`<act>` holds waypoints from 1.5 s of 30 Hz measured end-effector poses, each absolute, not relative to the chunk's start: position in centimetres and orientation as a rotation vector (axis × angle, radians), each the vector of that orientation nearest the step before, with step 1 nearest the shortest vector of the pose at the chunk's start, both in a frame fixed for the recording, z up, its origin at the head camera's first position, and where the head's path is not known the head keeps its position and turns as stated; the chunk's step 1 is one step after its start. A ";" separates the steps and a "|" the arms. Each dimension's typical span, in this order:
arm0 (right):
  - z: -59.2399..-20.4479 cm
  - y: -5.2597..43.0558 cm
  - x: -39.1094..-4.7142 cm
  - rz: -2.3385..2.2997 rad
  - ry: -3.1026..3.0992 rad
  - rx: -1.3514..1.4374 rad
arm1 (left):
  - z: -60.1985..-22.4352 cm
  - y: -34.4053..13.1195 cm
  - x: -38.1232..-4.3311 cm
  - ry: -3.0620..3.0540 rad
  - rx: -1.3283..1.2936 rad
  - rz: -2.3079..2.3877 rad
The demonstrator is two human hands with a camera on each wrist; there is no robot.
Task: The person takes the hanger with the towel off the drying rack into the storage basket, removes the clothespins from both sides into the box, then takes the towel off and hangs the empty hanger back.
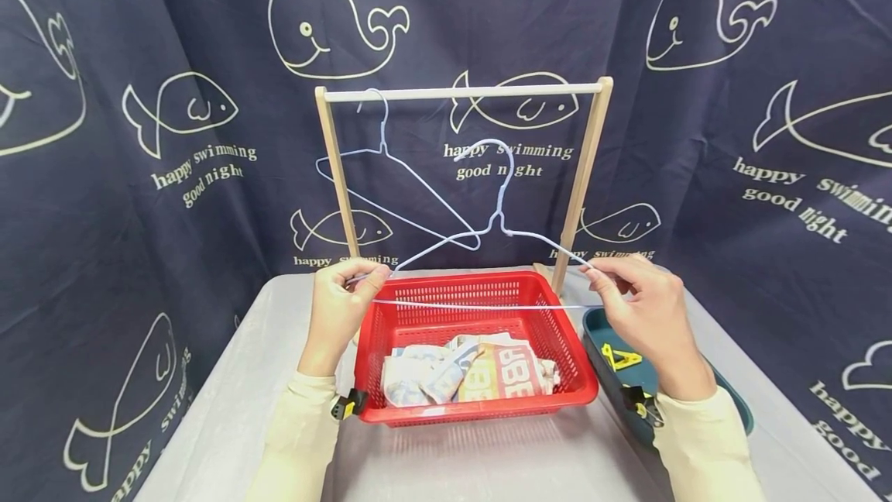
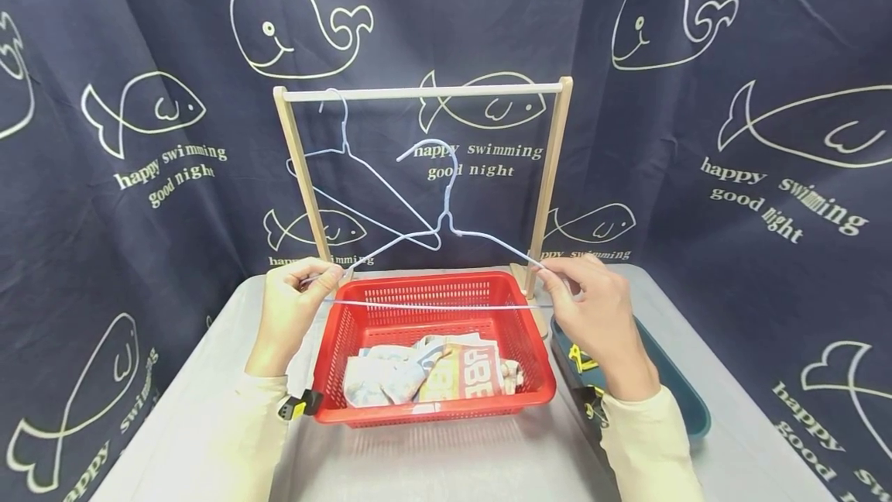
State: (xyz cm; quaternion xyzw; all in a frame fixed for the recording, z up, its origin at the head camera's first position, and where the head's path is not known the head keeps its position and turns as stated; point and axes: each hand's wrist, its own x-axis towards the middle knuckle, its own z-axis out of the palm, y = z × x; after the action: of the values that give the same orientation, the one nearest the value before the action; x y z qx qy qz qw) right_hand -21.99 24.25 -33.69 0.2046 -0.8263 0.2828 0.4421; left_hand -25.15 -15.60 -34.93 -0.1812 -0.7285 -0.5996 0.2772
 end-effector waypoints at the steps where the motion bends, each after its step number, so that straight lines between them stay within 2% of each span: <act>1: -33.6 24.3 -21.9 0.702 -2.053 0.506 | -35.0 -15.6 -25.2 -1.950 -0.492 -1.607; 13: -32.8 24.8 -20.9 0.700 -1.995 0.469 | -35.0 -15.9 -25.7 -1.826 -0.514 -1.645; 31: -30.4 28.5 -18.4 0.768 -1.906 0.234 | -34.4 -17.8 -26.0 -1.664 -0.154 -1.687; 39: -29.2 28.6 -16.7 0.821 -1.858 0.062 | -34.3 -17.8 -25.7 -1.736 -0.090 -1.648; 45: -28.1 28.5 -15.7 0.849 -1.858 0.006 | -34.4 -18.0 -26.8 -1.796 -0.019 -1.584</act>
State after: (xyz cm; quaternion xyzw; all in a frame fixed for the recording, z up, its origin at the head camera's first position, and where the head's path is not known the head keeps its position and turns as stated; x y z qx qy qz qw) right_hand -15.74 28.47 -28.10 0.0026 -0.7757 0.3544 0.5222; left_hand -26.76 -17.96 -34.43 -0.0075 -0.6983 -0.6159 0.3646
